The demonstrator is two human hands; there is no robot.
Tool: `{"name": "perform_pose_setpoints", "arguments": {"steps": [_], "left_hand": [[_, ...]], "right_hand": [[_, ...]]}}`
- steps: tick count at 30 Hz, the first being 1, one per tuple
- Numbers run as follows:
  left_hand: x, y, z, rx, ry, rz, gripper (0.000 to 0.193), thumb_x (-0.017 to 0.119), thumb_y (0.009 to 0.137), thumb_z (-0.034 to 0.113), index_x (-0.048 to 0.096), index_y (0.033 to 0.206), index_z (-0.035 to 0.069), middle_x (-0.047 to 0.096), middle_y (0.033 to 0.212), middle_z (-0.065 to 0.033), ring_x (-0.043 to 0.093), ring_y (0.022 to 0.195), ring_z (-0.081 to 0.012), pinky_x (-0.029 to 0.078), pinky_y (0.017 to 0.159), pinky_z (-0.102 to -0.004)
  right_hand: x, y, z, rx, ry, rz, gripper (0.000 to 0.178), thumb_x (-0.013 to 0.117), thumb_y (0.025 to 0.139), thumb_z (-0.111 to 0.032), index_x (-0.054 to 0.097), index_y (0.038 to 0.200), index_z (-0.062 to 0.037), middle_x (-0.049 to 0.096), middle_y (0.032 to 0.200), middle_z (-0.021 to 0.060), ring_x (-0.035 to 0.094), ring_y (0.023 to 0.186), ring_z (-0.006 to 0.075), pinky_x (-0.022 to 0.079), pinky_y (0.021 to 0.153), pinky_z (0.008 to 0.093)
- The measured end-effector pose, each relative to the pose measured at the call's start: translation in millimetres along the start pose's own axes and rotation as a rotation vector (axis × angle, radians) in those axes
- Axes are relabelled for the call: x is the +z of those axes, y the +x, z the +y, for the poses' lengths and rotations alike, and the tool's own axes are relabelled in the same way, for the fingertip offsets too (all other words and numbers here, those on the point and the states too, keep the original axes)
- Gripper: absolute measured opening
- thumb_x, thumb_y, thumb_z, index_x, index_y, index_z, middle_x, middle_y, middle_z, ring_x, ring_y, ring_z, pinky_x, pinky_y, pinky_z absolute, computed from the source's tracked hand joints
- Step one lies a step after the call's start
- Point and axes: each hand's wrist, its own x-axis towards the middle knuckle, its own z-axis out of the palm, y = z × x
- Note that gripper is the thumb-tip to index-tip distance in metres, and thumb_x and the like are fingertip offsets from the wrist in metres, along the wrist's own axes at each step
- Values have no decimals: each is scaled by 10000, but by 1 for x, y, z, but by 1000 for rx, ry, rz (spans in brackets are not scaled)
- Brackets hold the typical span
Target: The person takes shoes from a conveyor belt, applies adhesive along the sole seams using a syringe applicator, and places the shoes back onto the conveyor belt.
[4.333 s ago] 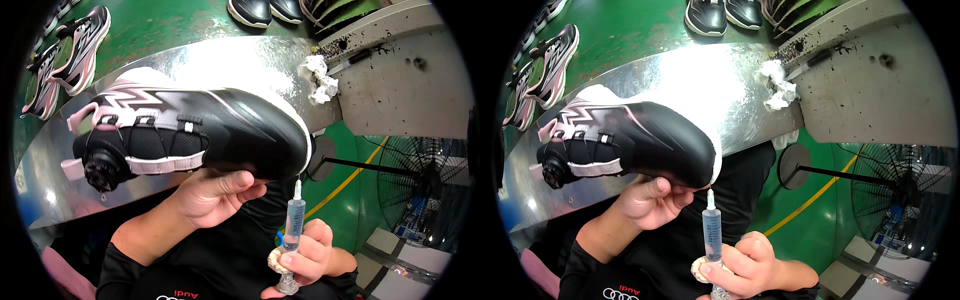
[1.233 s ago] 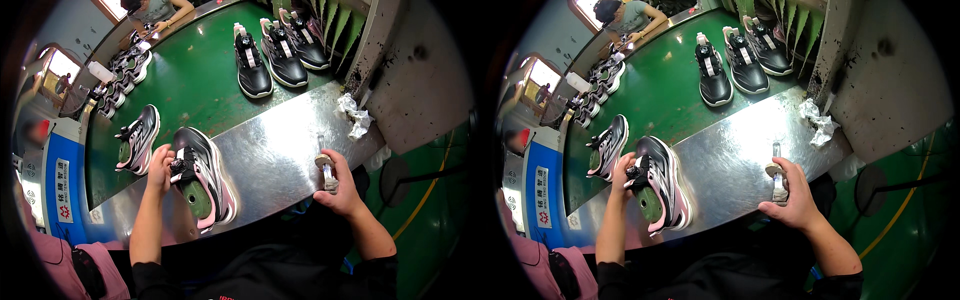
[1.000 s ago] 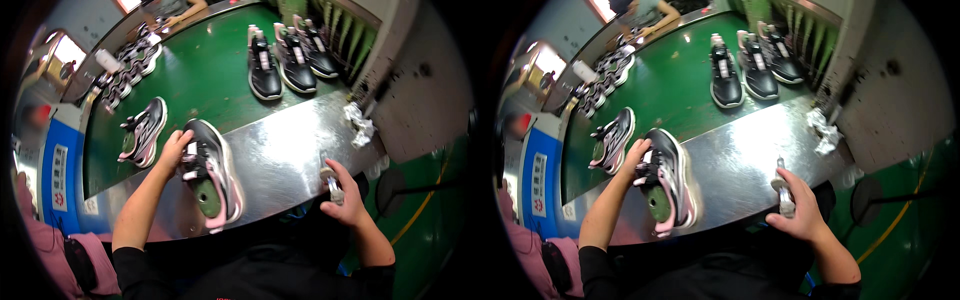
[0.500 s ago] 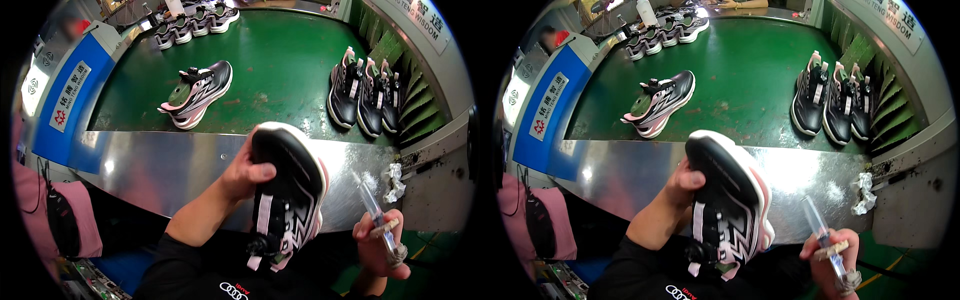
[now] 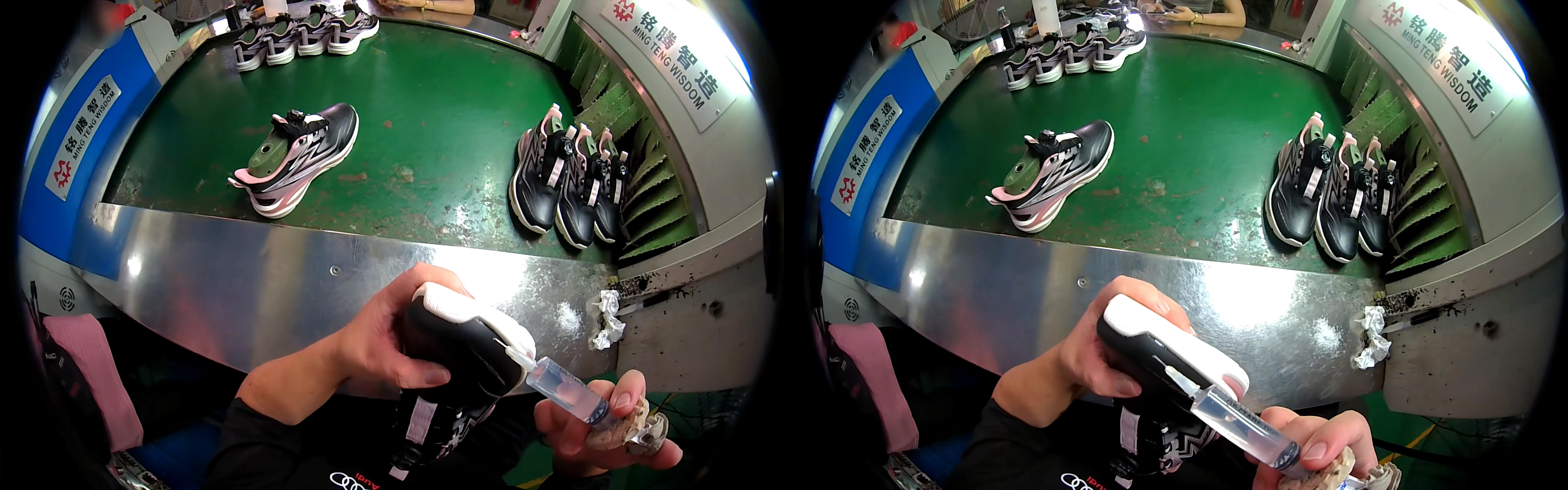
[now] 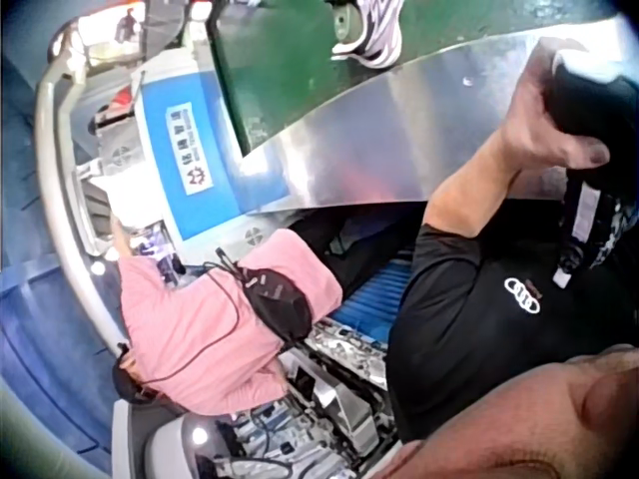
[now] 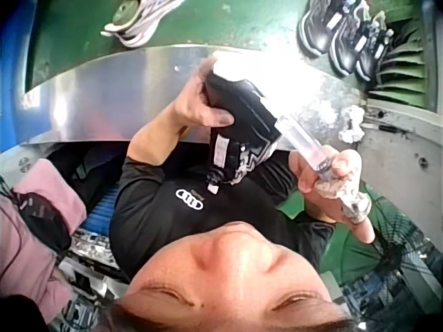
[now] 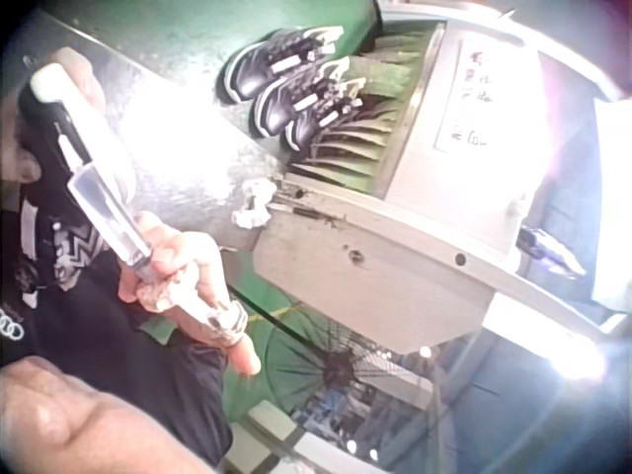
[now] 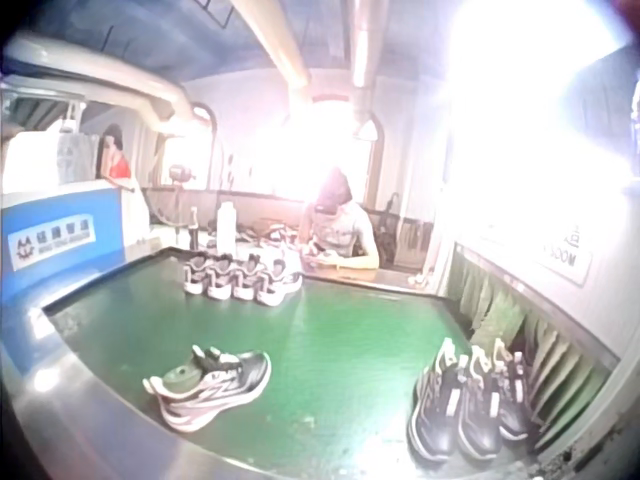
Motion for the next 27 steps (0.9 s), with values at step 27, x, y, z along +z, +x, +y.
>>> {"name": "perform_pose_setpoints", "arguments": {"steps": [27], "left_hand": [[-9,0,0,28,10,67,730,805,576,139,397,1175,59,572,1068,-194,582,997,-271,467,867,-382]], "right_hand": [[3,-2,11,17,-91,133,663,630,754,-619,475,1113,-84,550,881,90,458,805,199,298,597,324]]}}
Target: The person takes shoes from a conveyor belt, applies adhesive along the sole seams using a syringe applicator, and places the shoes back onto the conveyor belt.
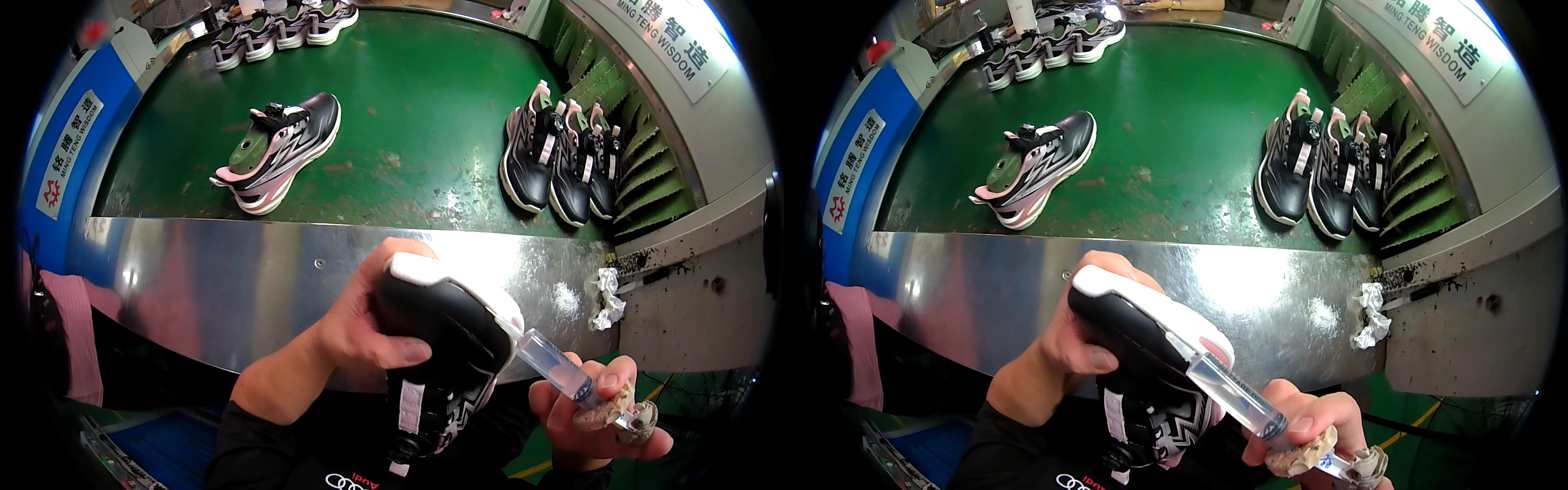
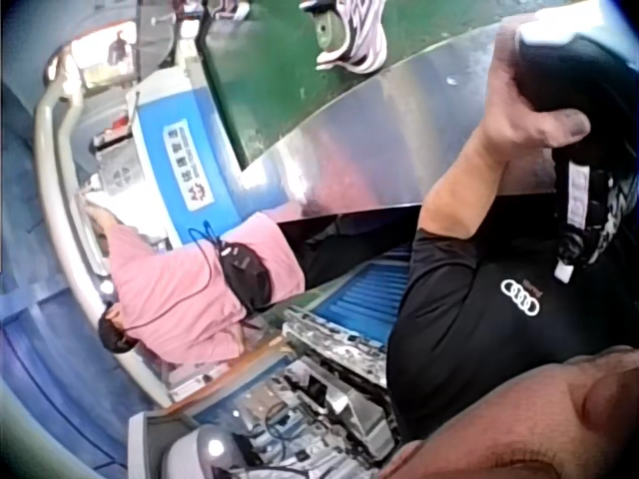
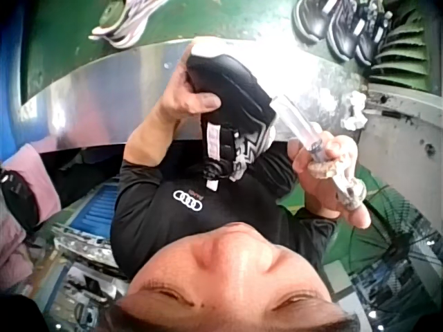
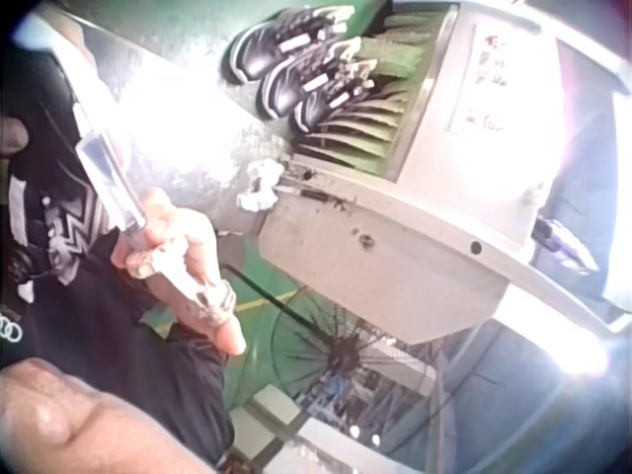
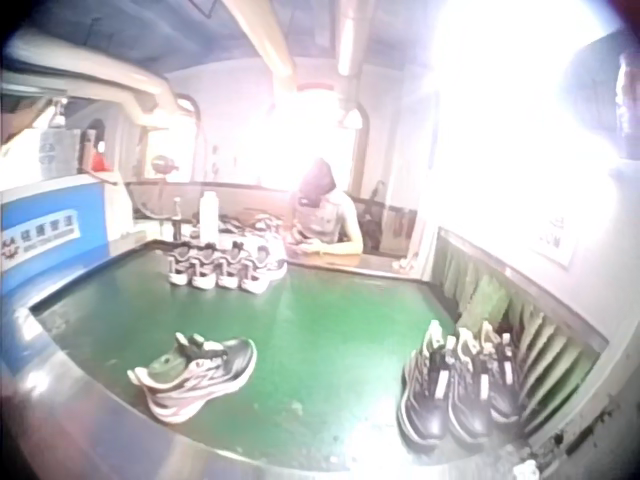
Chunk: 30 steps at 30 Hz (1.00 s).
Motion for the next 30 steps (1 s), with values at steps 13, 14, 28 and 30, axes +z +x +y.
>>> {"name": "perform_pose_setpoints", "arguments": {"steps": [13,14,28,30], "left_hand": [[-11,4,-5,-124,-159,172,707,703,658,149,412,1289,16,549,1194,-124,552,1096,-247,430,964,-377],[-10,7,-7,-131,-165,175,710,703,658,186,419,1284,8,558,1181,-127,558,1087,-248,434,959,-372],[-26,15,-8,-178,-325,154,608,620,769,301,449,1245,-36,580,1146,-187,603,1012,-287,499,895,-394],[-27,15,-12,-179,-489,94,588,614,784,301,461,1234,-44,583,1143,-194,607,1005,-290,503,891,-400]], "right_hand": [[-42,-25,28,-78,52,-38,839,584,737,-676,414,1215,-8,481,955,147,511,861,237,410,800,349],[-42,-28,27,-68,49,-36,843,602,737,-661,410,1221,2,482,961,146,516,872,244,410,810,351],[-65,-53,59,-48,11,-2,926,598,694,-722,442,1206,33,500,1007,155,531,913,230,463,800,326],[-67,-57,60,-41,-2,-33,917,609,696,-709,442,1210,31,502,1018,150,519,925,224,464,811,323]]}}
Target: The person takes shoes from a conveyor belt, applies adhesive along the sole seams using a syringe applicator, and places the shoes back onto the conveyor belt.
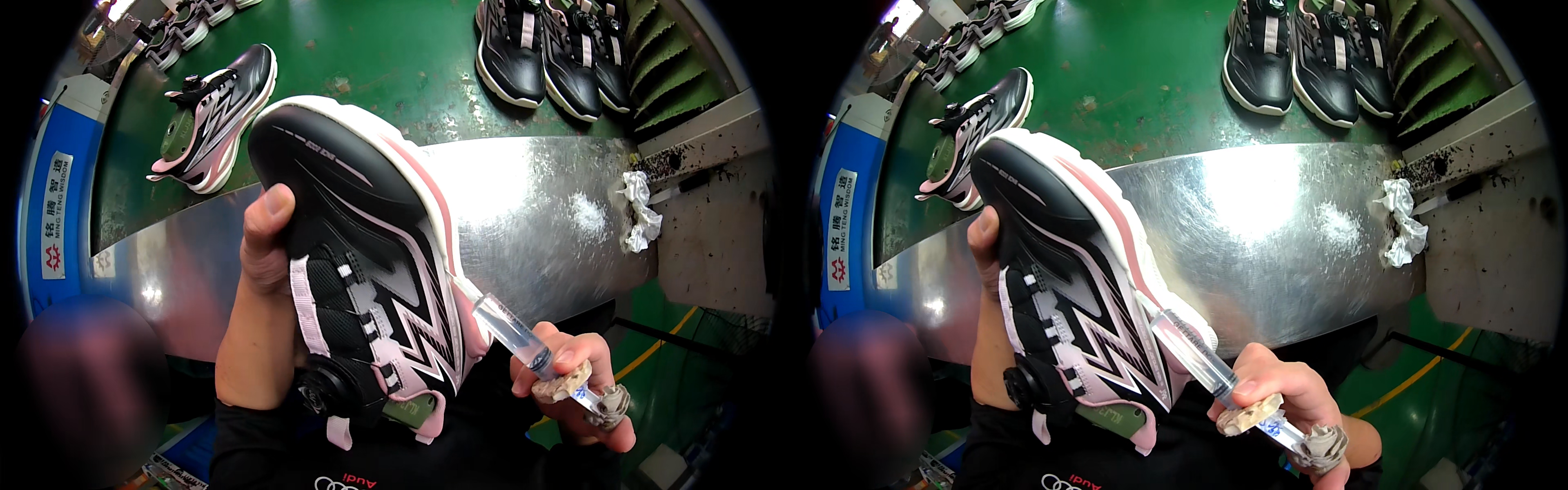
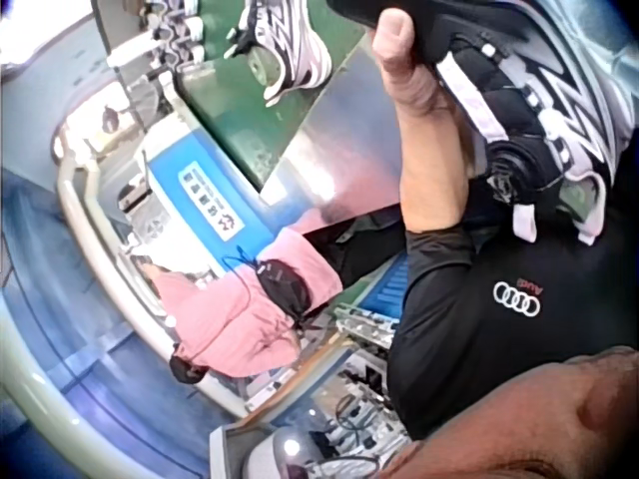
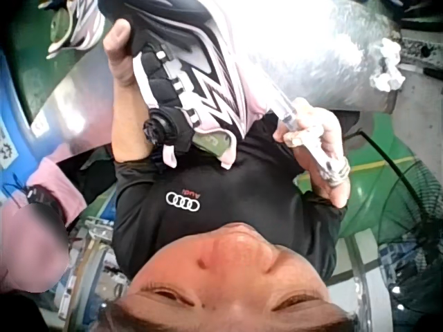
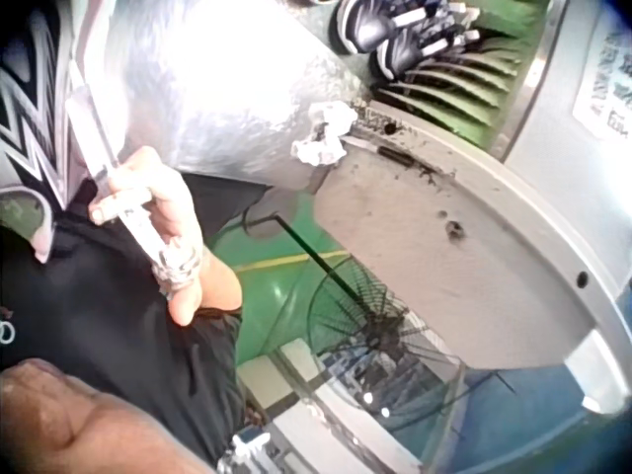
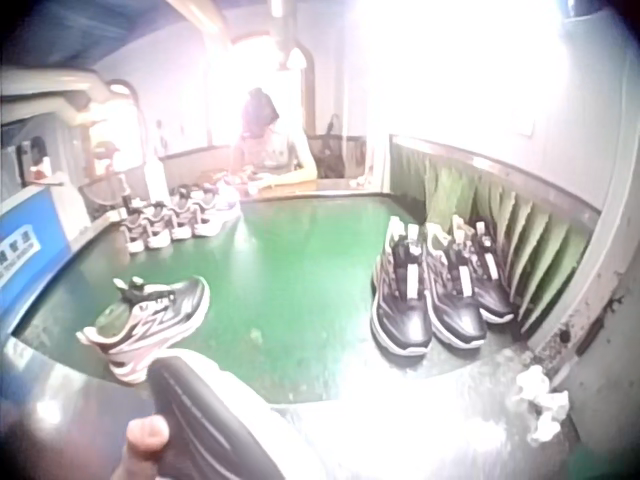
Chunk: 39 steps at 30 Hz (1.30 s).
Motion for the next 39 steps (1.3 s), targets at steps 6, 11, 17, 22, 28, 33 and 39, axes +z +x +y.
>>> {"name": "perform_pose_setpoints", "arguments": {"steps": [6,11,17,22,28,33,39], "left_hand": [[-6,0,-2,53,86,120,560,609,811,325,489,1202,-58,598,1118,-191,616,980,-290,508,876,-398],[-6,1,-3,42,8,173,524,574,837,335,491,1213,-21,600,1125,-164,604,1001,-271,492,892,-392],[-10,2,-1,34,57,249,467,553,857,328,518,1191,3,607,1121,-148,606,999,-251,489,894,-382],[-13,5,-5,6,-26,242,433,561,856,338,547,1165,34,620,1107,-117,611,982,-236,493,874,-370],[-11,7,-10,-19,-17,228,440,577,844,354,563,1152,42,628,1095,-115,615,965,-239,489,871,-367],[-19,10,-8,-70,5,250,435,595,835,351,572,1146,48,627,1105,-115,613,972,-243,478,890,-372],[-26,7,-11,-22,-23,222,395,585,842,306,576,1139,46,632,1096,-121,620,967,-247,488,883,-392]], "right_hand": [[5,-15,3,40,-14,59,875,609,708,-692,470,1199,19,515,1043,131,516,947,223,454,815,308],[14,-22,1,35,-53,104,794,613,731,-662,456,1169,-19,560,916,154,490,848,205,389,674,289],[14,-38,-3,58,-129,96,744,596,751,-660,473,1132,-33,573,921,163,475,843,210,398,691,293],[14,-49,-1,70,-145,90,732,586,754,-668,478,1127,-48,584,924,166,476,832,206,396,691,293],[6,-58,1,62,-146,78,734,579,750,-681,482,1124,-56,594,911,155,484,813,197,377,697,286],[3,-69,8,26,-142,111,749,581,742,-689,481,1124,-53,587,916,147,498,800,191,359,697,279],[-7,-80,17,14,-92,65,783,601,723,-690,479,1137,-36,568,947,137,523,821,196,360,709,282]]}}
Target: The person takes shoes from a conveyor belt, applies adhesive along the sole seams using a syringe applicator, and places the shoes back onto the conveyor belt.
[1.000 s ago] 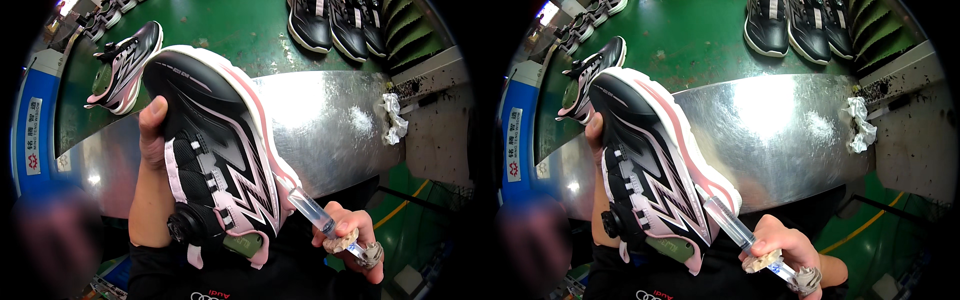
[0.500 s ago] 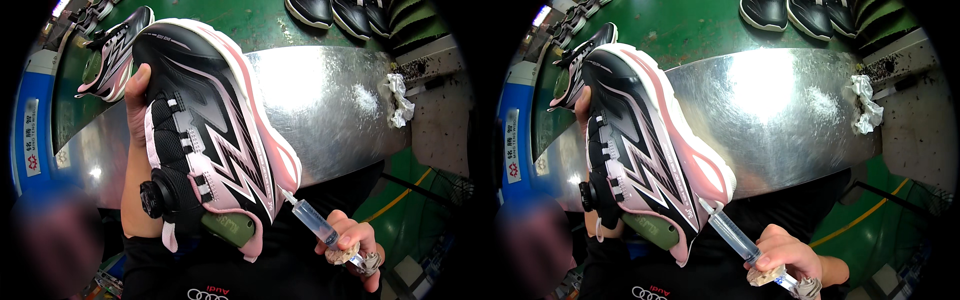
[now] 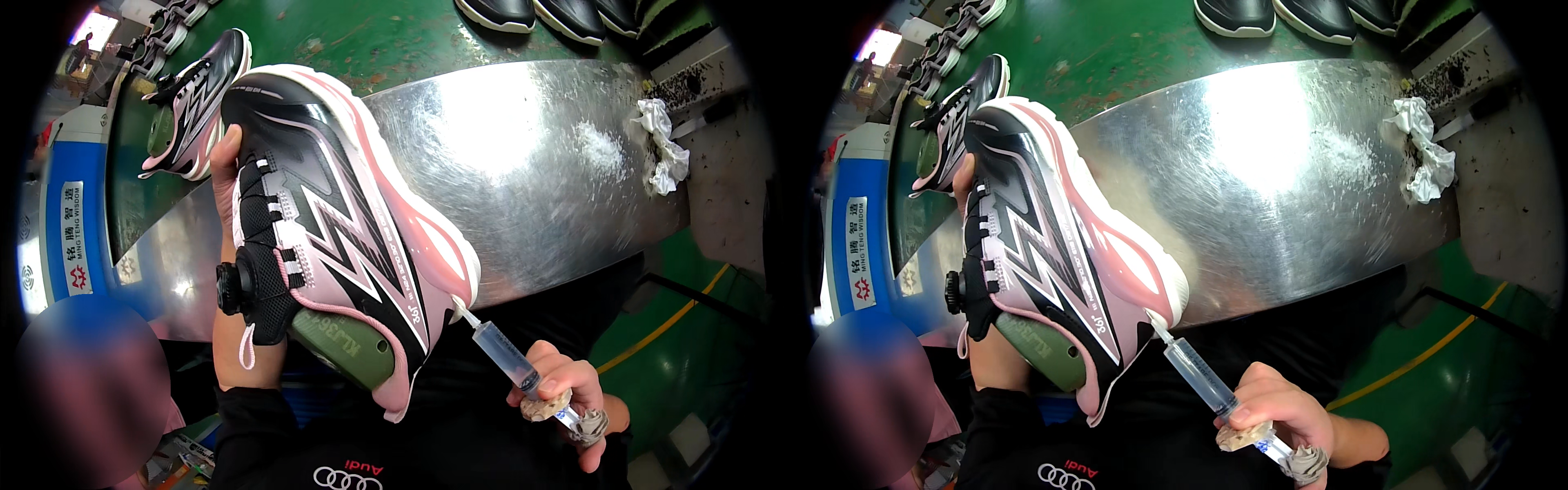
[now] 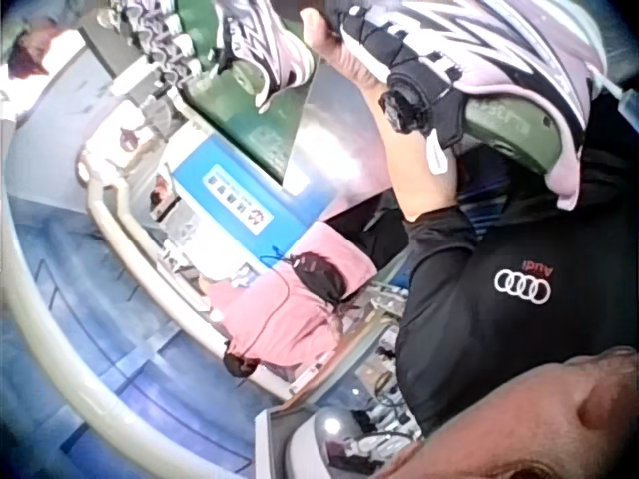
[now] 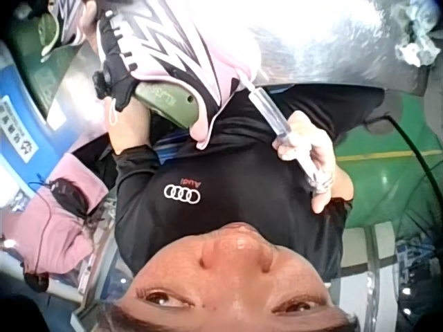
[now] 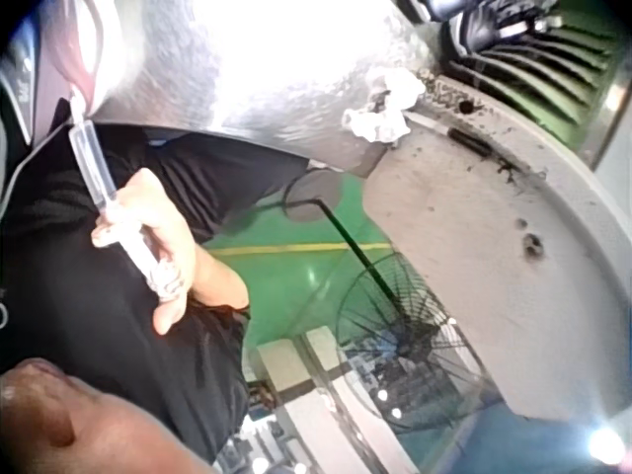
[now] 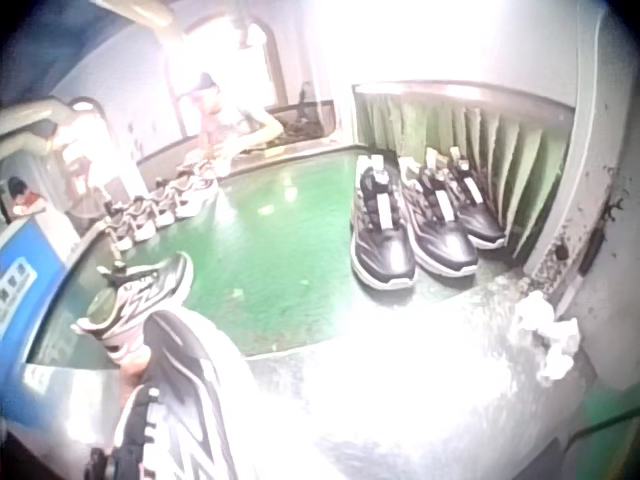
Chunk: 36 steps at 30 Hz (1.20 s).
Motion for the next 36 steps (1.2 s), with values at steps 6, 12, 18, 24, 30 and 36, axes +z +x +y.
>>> {"name": "perform_pose_setpoints", "arguments": {"steps": [6,12,18,24,30,36], "left_hand": [[-13,-11,20,201,407,305,282,549,864,253,580,1059,50,657,938,-88,646,809,-179,534,758,-324],[-17,-55,43,26,475,418,333,482,903,322,589,1009,24,655,944,-136,638,848,-257,501,827,-407],[-78,-123,102,-37,784,380,325,501,893,226,516,1160,41,550,1171,-136,533,1080,-261,500,873,-356],[-32,-136,59,-45,848,498,354,482,915,242,484,1212,50,516,1217,-136,520,1103,-281,468,953,-396],[-45,-203,63,-30,694,581,477,534,897,284,443,1281,17,485,1295,-148,493,1179,-281,417,1013,-397],[-30,-228,28,-148,595,528,574,585,811,134,384,1334,10,446,1353,-133,462,1224,-276,375,1049,-398]], "right_hand": [[-6,-2,7,-33,27,32,832,669,675,-670,487,1156,-16,540,1010,128,538,857,204,388,716,285],[-12,0,21,1,112,33,890,717,630,-659,485,1195,-11,506,1003,110,519,901,202,443,726,274],[-10,10,27,-92,45,17,925,729,608,-659,479,1215,-6,527,1041,97,520,904,201,404,726,283],[-9,16,32,-112,-99,-3,909,700,619,-674,498,1199,-3,592,1020,84,539,867,181,345,733,287],[-5,16,33,-120,-182,-44,922,697,607,-686,503,1192,-1,612,999,84,543,844,176,329,727,287],[2,12,32,-121,-224,-44,928,706,602,-681,497,1192,4,613,1008,84,545,851,172,326,726,286]]}}
